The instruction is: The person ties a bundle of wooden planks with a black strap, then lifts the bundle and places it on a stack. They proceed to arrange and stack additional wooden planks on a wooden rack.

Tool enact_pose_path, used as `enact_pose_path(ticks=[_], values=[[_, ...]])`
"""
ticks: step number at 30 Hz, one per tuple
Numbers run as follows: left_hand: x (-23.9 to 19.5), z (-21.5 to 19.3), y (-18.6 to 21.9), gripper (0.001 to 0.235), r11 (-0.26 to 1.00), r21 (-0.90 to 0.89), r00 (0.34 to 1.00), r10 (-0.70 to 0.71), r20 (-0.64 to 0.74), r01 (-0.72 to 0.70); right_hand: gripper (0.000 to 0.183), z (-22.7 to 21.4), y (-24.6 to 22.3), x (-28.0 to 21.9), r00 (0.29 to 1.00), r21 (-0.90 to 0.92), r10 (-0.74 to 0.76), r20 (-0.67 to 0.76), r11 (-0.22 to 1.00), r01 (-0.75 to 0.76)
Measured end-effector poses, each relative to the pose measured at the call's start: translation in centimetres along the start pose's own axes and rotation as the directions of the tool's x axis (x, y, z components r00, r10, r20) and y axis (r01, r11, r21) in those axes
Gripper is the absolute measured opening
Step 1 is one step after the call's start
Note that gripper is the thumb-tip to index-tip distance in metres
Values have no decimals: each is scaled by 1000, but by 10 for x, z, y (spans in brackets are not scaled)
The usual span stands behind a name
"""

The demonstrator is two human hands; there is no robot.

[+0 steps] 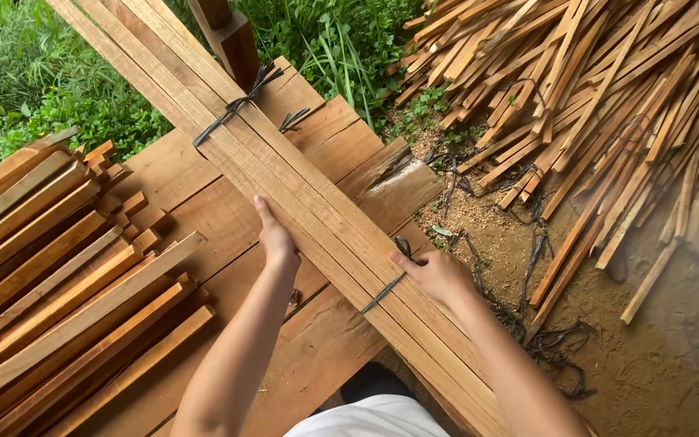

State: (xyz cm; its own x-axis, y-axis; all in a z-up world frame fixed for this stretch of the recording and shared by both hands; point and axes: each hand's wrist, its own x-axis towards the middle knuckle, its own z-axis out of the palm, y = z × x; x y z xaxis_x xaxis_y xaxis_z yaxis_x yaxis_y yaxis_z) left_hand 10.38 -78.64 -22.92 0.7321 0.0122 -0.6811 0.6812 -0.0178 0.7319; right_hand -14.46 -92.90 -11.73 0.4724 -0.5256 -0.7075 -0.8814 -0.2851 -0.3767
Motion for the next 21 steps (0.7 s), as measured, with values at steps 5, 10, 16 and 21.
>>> enact_pose_path(ticks=[5,10,16,21], values=[[-15,16,27,118,999,43,1000,2,-13,-2,86,-7,-10,8,999,-22,-6,34,1000,7],[-19,23,39,118,998,67,1000,-9,-19,10,81,4,1,34,998,20,-62,33,998,61],[-12,29,50,118,994,105,999,-26,-30,29,80,0,-6,45,995,-20,-80,51,997,81],[-21,34,63,119,989,140,999,-36,-26,39,86,18,16,79,995,-17,-90,50,996,91]])
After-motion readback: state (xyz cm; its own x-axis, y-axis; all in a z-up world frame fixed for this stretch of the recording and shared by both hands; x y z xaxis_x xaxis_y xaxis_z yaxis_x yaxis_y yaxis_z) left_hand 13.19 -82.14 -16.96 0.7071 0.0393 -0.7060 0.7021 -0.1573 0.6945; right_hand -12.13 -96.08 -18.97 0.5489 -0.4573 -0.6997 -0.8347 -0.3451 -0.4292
